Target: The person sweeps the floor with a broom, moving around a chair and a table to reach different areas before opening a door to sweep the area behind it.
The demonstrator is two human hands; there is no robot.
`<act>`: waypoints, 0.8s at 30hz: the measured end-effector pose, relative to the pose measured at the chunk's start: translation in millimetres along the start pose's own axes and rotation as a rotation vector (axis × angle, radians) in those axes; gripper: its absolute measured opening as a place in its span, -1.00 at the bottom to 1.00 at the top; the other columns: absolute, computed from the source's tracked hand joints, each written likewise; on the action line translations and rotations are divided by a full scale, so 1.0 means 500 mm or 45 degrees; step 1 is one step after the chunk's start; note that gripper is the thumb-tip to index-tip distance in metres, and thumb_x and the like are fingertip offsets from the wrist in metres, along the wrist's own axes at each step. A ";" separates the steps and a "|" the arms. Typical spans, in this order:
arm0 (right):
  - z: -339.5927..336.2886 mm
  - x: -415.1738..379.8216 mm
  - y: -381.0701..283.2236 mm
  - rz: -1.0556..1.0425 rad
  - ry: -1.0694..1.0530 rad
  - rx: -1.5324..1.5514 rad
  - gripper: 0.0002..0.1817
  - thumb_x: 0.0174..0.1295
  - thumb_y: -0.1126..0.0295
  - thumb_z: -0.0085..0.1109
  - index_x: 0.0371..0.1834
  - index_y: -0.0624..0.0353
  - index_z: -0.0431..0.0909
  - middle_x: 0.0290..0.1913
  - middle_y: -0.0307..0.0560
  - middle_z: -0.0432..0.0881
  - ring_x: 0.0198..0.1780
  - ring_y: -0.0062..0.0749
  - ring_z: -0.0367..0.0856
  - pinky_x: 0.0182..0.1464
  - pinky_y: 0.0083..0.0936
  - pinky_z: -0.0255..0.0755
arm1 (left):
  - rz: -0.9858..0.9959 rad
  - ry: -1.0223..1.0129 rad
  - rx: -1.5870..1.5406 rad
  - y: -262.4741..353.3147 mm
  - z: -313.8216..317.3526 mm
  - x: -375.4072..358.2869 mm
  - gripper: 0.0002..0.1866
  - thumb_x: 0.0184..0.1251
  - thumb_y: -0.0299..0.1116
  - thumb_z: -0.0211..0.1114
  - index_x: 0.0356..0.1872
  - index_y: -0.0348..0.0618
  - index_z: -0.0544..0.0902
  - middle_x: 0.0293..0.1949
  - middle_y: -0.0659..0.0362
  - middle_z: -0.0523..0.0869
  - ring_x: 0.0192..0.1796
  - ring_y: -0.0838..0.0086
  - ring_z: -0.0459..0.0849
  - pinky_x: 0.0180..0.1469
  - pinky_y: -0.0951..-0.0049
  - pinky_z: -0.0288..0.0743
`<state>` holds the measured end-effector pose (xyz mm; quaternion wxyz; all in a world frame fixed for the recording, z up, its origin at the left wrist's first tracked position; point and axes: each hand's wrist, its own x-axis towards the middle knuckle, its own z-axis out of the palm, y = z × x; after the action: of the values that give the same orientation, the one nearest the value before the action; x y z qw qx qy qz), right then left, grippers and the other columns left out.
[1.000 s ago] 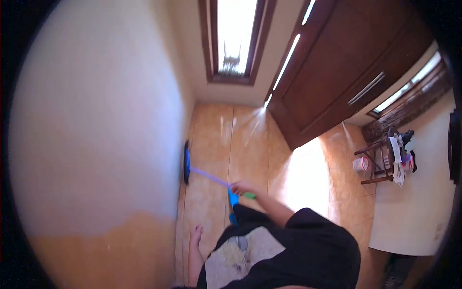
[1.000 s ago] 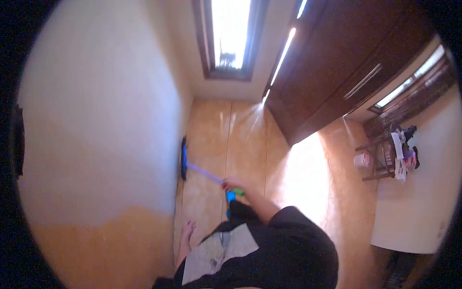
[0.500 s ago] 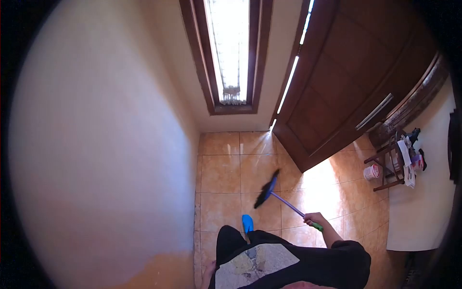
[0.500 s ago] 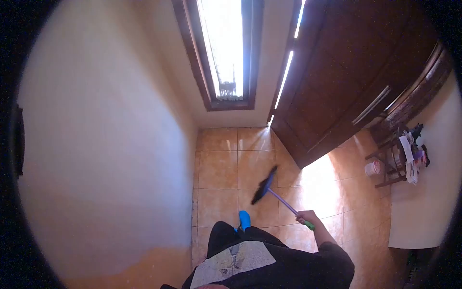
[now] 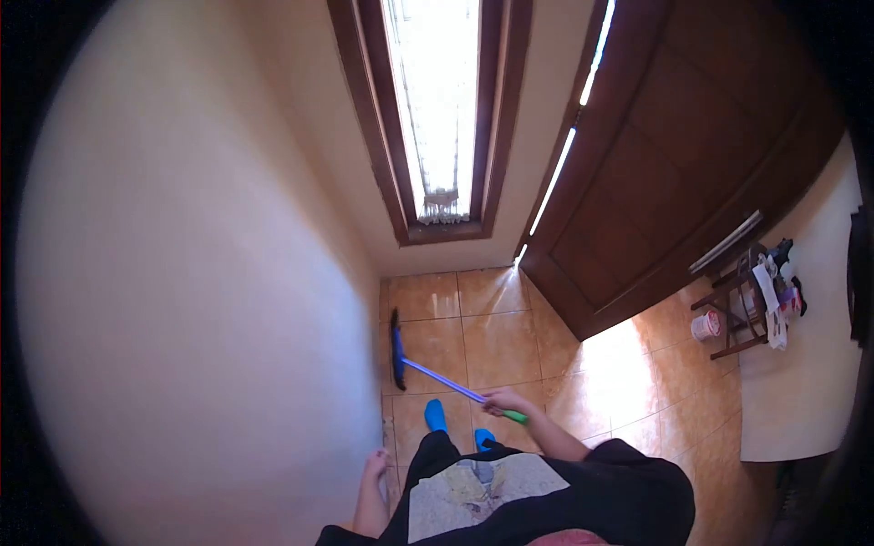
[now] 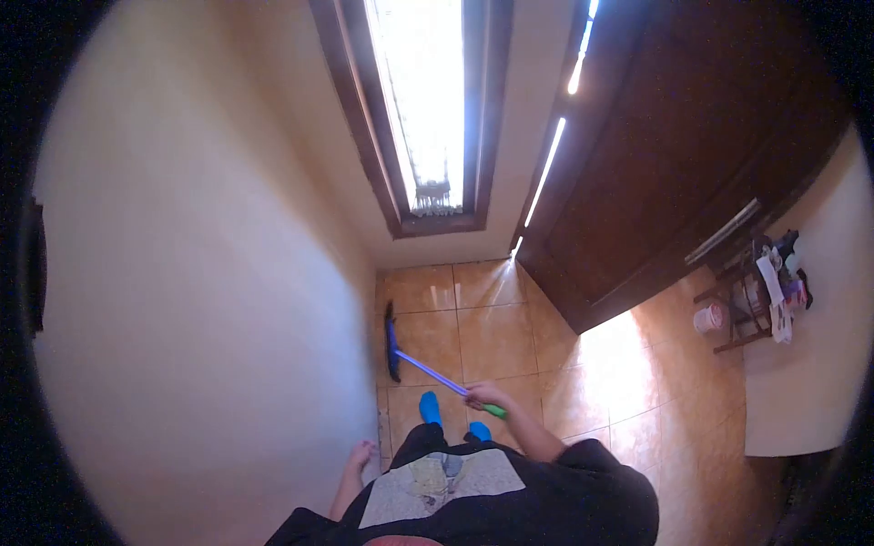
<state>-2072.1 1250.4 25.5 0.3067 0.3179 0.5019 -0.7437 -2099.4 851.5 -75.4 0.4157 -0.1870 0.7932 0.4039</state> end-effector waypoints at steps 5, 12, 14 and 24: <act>-0.025 0.184 -0.019 0.107 0.039 0.113 -0.85 -0.05 0.50 0.00 -0.36 0.25 0.40 -0.70 -0.25 0.39 -0.78 -0.75 0.23 -0.79 -0.79 0.12 | 0.311 0.165 -0.509 0.178 -0.067 0.049 -0.72 0.10 -0.31 0.05 -0.17 -0.21 0.44 -0.39 0.18 0.54 -0.39 0.52 0.50 -0.30 0.58 0.38; -0.200 -0.119 0.119 0.348 0.190 0.729 -0.88 0.00 0.42 -0.05 -0.58 0.22 0.34 -0.76 -0.31 0.29 -0.83 -0.68 0.17 -0.80 -0.80 0.09 | 0.070 -0.177 -0.322 0.100 -0.038 0.075 -0.73 0.11 -0.25 0.03 -0.24 -0.21 0.46 -0.53 0.26 0.50 -0.55 0.61 0.42 -0.58 0.64 0.28; -0.205 -0.191 0.119 0.380 0.257 0.820 -0.91 0.00 0.46 -0.05 -0.56 0.24 0.34 -0.73 -0.28 0.31 -0.81 -0.69 0.18 -0.79 -0.81 0.11 | -0.111 -0.291 0.009 -0.018 -0.020 0.131 -0.74 0.10 -0.20 0.02 -0.37 -0.19 0.50 -0.62 0.25 0.48 -0.59 0.59 0.41 -0.59 0.59 0.27; -0.061 -0.315 -0.153 0.138 0.570 0.046 -0.82 -0.06 0.43 0.10 -0.41 0.33 0.49 -0.69 -0.21 0.38 -0.72 -0.65 0.28 -0.74 -0.74 0.12 | -0.051 -0.270 -0.163 0.024 -0.026 0.156 -0.78 0.11 -0.25 0.01 -0.51 -0.18 0.50 -0.64 0.24 0.46 -0.59 0.58 0.39 -0.56 0.55 0.28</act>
<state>-2030.2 1324.5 181.5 0.2214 0.5069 0.5261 -0.6460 -2158.9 851.4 -128.6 0.4923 -0.1852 0.7134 0.4630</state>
